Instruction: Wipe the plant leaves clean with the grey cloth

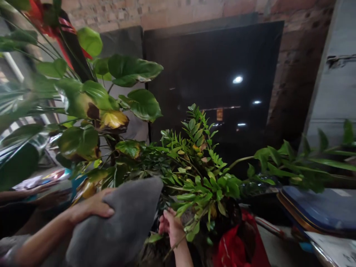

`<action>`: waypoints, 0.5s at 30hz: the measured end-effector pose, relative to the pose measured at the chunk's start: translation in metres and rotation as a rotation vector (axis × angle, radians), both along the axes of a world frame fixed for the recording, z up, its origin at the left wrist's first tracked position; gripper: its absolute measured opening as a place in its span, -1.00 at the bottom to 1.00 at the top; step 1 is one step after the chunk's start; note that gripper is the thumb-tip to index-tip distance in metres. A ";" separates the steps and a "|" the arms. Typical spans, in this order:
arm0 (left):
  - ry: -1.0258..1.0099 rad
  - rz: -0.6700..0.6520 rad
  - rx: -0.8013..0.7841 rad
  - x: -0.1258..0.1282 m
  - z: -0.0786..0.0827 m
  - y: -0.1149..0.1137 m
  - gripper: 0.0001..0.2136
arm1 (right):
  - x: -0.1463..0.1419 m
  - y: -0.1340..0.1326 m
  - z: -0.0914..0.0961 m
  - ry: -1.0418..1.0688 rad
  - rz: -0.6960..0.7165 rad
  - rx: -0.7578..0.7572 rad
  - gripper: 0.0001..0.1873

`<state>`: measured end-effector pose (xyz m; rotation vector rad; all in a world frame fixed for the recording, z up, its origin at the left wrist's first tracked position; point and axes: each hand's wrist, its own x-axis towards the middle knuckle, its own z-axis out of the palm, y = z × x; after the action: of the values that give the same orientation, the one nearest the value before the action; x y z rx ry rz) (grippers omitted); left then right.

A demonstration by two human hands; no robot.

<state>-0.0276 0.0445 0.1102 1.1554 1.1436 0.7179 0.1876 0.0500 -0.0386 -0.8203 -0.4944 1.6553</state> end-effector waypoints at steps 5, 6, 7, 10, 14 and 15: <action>-0.081 0.300 0.015 0.022 0.026 0.011 -0.37 | 0.015 -0.016 0.014 0.079 -0.043 0.053 -0.51; -0.104 0.286 -0.014 0.031 0.023 0.013 -0.33 | 0.022 -0.024 0.014 0.102 -0.060 0.065 -0.50; -0.124 0.257 -0.040 0.040 0.018 0.015 -0.31 | 0.031 -0.033 0.013 0.119 -0.074 0.072 -0.50; -0.126 0.075 -0.065 0.062 0.000 0.016 -0.35 | 0.065 -0.058 0.007 0.152 -0.167 0.040 -0.57; 0.051 -0.340 0.036 0.083 -0.022 0.008 -0.45 | 0.117 -0.056 0.015 0.228 -0.476 -0.070 -0.59; 0.140 -0.394 0.072 0.087 -0.026 0.004 -0.46 | 0.125 -0.047 0.022 0.209 -0.511 -0.110 -0.57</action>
<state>0.0591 0.0484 0.0839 1.4575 0.9694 0.3806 0.3131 0.0031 -0.0169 -0.7656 -0.0362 1.2781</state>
